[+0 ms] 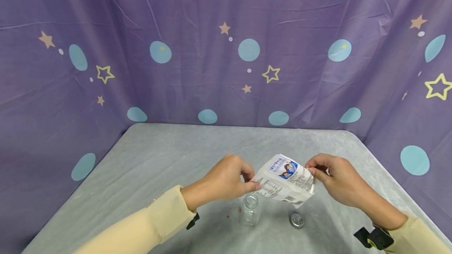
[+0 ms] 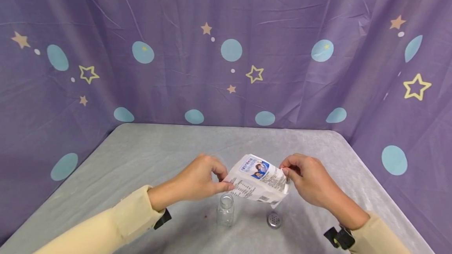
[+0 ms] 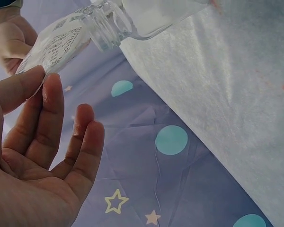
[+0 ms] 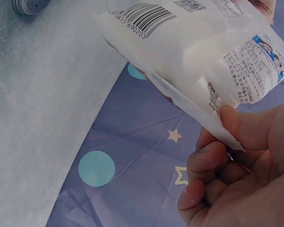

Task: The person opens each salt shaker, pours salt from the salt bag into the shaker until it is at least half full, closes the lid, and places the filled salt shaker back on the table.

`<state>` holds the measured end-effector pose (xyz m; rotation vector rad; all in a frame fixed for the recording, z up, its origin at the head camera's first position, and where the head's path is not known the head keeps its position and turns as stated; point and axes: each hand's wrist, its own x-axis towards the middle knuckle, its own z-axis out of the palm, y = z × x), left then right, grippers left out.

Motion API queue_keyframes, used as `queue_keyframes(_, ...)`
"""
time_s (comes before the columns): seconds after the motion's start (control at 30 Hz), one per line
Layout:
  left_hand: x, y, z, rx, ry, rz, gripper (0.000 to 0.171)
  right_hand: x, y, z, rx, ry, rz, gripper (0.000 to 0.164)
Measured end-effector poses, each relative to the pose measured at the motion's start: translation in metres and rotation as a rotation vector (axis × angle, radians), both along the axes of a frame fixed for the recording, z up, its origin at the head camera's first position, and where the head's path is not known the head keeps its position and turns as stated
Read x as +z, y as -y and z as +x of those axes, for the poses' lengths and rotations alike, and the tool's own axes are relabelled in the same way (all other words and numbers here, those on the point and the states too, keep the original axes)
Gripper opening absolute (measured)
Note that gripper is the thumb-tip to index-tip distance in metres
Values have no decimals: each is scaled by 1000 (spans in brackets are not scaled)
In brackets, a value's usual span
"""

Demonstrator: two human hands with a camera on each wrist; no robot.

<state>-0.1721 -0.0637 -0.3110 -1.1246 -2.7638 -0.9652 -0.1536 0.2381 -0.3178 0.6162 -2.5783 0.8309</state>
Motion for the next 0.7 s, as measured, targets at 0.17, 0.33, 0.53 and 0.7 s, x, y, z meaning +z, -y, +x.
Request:
queue_keyframes(0.17, -3, 2, 0, -11, 4, 7, 30, 2, 1, 0, 14, -13, 7, 23)
queue_keyframes(0.33, -3, 3, 1, -11, 18, 11, 30, 4, 2, 1, 27, -29, 6, 24)
queue_keyframes(0.53, -3, 3, 1, -3, 36, 3, 31, 7, 4, 2, 39, -45, 8, 25)
queue_keyframes(0.7, -5, 4, 1, 3, 55, 3, 26, 9, 6, 3, 50, -51, 12, 25)
